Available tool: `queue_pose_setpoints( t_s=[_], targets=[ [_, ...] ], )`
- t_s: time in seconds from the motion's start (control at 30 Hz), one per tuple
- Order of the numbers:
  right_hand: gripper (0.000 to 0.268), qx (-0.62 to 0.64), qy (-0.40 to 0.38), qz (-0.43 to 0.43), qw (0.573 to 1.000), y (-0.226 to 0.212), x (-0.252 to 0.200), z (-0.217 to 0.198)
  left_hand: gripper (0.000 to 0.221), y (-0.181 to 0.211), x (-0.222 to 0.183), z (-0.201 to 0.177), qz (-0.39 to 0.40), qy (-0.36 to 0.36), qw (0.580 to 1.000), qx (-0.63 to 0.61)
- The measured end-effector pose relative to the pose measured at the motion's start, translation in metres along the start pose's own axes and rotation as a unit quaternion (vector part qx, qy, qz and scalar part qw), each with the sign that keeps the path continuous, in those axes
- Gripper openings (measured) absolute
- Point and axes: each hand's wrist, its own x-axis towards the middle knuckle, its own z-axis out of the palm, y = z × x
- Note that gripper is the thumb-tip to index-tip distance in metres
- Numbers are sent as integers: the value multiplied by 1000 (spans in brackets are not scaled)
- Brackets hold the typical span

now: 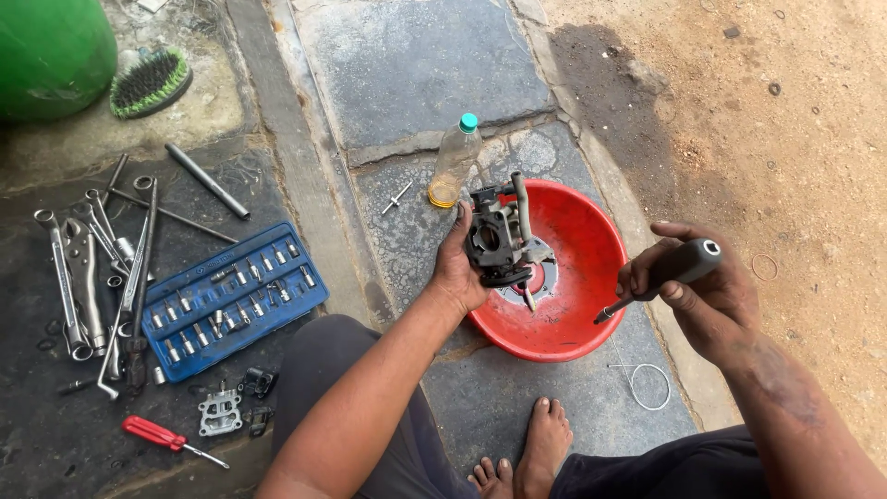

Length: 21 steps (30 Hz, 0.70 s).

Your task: Disassembling and inspecting a carburetor using a screwdriver while sitting on the ground.

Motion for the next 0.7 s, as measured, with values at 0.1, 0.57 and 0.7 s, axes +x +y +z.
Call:
queue_pose_setpoints(
  t_s=[0.1,0.57,0.7],
  targets=[
    [55,-11,-22,2,1000,2,0,2,96,4,0,5,29,-12,999,-7],
    [57,-56,-34,47,997,18,-1,4,87,-1,11,3,78,-20,992,-97],
    [57,-68,-46,56,995,21,0,4,79,-2,9,6,90,-32,991,-92]
  ],
)
